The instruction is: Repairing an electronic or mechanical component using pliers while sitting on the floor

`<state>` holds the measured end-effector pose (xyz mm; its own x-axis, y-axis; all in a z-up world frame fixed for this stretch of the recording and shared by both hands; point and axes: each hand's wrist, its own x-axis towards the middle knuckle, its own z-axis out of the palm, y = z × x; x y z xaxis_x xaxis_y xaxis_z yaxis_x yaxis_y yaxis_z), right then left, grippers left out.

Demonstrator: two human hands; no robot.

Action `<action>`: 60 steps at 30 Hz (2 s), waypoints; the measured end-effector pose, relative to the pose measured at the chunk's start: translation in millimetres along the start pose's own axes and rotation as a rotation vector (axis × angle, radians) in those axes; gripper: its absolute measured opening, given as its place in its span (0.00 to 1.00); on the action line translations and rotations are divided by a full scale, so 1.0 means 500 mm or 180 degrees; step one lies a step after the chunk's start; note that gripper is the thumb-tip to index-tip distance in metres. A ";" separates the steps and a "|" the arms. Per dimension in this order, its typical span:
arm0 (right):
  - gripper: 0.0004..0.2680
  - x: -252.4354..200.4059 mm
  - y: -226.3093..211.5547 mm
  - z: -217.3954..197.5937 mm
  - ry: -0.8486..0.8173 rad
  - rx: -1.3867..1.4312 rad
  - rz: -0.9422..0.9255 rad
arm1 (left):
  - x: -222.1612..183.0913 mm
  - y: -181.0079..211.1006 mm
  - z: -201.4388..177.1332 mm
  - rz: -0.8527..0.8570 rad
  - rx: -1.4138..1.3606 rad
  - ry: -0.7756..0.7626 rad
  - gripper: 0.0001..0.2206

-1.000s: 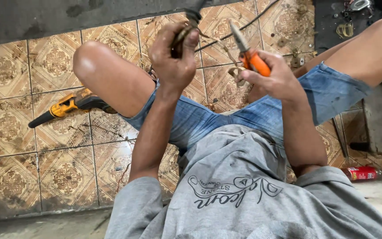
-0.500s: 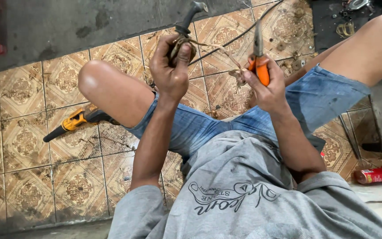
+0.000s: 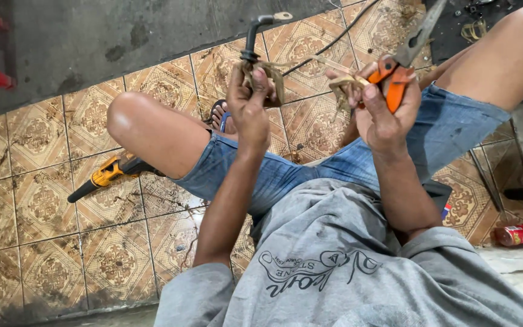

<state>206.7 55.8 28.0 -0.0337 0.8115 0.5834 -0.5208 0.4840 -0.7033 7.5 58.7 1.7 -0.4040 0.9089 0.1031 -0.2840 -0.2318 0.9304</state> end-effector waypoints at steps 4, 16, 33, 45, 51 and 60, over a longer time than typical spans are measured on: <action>0.10 -0.014 0.020 -0.065 -0.0036 0.0136 -0.0345 | -0.064 -0.057 0.027 -0.0099 -0.0725 -0.0122 0.12; 0.09 -0.043 0.004 -0.070 -0.0346 0.0553 0.0108 | -0.269 0.017 0.045 -0.1599 -0.1574 0.0334 0.14; 0.14 -0.105 0.003 -0.073 -0.0915 -0.1318 0.1412 | -0.049 0.123 0.096 0.0082 0.1643 -0.2178 0.35; 0.10 -0.074 0.005 -0.015 -0.0675 -0.1352 0.1200 | -0.008 0.080 0.069 0.0491 0.1597 -0.2591 0.24; 0.09 -0.057 -0.001 -0.015 -0.0697 -0.1955 0.1047 | -0.030 0.023 0.072 -0.0075 0.0154 -0.2217 0.20; 0.10 -0.089 0.070 -0.047 0.0163 -0.1336 0.1316 | 0.011 -0.037 0.031 -0.0143 -0.0372 -0.0440 0.22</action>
<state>210.3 44.5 -31.9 -0.1153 0.9701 0.2137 -0.0906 0.2039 -0.9748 24.1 73.6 -9.5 -0.2676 0.9564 0.1173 -0.4013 -0.2213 0.8888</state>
